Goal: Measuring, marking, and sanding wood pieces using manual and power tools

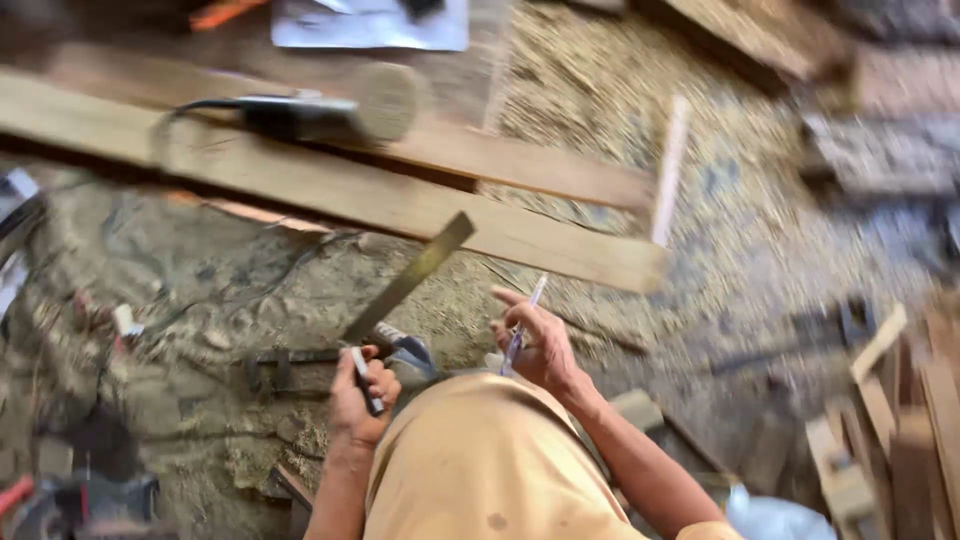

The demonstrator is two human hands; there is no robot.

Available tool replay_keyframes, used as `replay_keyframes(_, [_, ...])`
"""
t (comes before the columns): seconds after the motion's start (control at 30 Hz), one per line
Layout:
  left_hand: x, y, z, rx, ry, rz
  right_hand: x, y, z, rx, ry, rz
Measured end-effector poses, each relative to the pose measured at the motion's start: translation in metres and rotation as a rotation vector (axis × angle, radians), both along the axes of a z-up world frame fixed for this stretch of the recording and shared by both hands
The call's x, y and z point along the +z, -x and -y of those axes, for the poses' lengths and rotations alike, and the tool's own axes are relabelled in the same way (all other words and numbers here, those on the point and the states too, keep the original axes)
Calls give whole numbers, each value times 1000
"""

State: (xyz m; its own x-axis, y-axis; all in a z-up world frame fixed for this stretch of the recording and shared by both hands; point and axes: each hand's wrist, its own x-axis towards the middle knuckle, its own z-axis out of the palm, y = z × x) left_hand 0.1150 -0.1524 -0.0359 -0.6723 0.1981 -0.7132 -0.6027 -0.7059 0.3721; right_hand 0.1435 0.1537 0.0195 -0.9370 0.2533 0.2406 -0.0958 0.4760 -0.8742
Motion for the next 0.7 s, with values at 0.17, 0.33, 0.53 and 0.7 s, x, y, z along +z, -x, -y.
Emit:
replay_keyframes(0.17, [8,32,47,142,-17,42,-31,66,30,85,-182,-85])
replay_keyframes(0.33, [-11,65,147,330,-13,73,-65,119,55,-6,-397,-110])
replay_keyframes(0.53, [-44,84,277,666,-202,79,5,181,166,-68,-270,-94])
replay_keyframes(0.7, [-9,109,332,807,-405,-54,31,255,259,245,-34,-139])
